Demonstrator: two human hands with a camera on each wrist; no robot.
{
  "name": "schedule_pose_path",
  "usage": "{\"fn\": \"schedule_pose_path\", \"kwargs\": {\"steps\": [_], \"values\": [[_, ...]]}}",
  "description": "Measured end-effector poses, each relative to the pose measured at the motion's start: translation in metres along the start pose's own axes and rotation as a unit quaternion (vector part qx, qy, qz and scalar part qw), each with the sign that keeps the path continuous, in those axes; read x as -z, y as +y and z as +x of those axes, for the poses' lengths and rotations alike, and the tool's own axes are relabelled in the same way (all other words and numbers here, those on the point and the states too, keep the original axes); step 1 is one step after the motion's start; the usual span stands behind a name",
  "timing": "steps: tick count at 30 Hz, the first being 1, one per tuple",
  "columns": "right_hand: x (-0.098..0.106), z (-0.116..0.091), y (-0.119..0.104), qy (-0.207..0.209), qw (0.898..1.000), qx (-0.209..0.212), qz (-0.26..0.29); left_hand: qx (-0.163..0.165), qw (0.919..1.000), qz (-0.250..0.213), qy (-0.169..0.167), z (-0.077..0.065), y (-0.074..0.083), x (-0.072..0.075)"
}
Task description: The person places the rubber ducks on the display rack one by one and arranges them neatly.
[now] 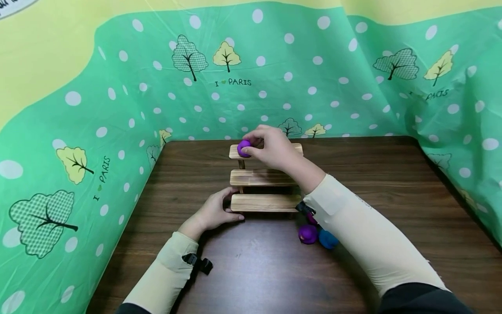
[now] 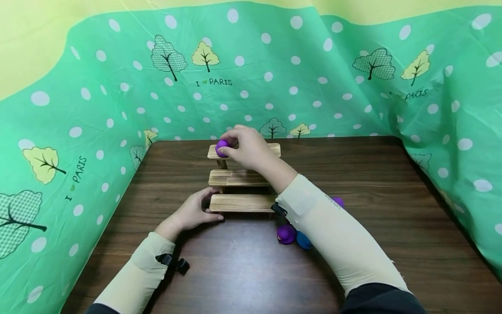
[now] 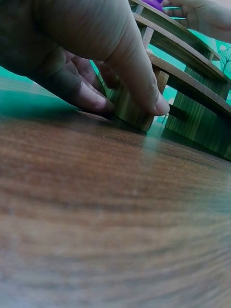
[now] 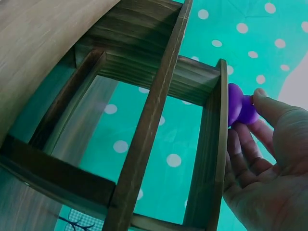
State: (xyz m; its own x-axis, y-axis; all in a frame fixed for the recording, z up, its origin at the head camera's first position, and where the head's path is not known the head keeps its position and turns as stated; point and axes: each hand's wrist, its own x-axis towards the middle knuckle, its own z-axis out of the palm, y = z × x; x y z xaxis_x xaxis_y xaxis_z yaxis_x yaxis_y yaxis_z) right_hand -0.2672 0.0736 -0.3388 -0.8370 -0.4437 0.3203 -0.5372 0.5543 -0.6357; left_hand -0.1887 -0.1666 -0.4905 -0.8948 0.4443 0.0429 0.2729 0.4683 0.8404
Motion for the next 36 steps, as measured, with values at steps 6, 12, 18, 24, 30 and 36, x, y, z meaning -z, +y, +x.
{"fn": "schedule_pose_path", "kwargs": {"steps": [6,12,18,24,30,36], "values": [[-0.004,0.0,-0.003,0.007,1.0,0.01,-0.025,-0.006,1.0,-0.005,-0.001,-0.001,0.0,0.001],[-0.005,0.0,-0.004,0.009,0.999,0.01,-0.036,-0.007,0.9999,-0.007,-0.002,-0.002,0.002,0.001],[-0.005,0.0,-0.004,0.012,0.999,0.01,-0.031,-0.009,1.0,0.003,0.001,-0.001,0.002,0.002],[-0.004,-0.003,-0.003,0.011,1.0,0.0,-0.025,-0.005,1.0,0.004,0.002,-0.001,0.002,0.001],[0.006,-0.012,0.0,0.031,0.999,0.003,-0.026,-0.003,1.0,-0.001,0.004,-0.002,0.002,0.0],[0.031,-0.033,0.009,0.067,0.998,0.003,-0.016,0.013,0.9999,-0.005,0.002,-0.002,0.002,-0.001]]}}
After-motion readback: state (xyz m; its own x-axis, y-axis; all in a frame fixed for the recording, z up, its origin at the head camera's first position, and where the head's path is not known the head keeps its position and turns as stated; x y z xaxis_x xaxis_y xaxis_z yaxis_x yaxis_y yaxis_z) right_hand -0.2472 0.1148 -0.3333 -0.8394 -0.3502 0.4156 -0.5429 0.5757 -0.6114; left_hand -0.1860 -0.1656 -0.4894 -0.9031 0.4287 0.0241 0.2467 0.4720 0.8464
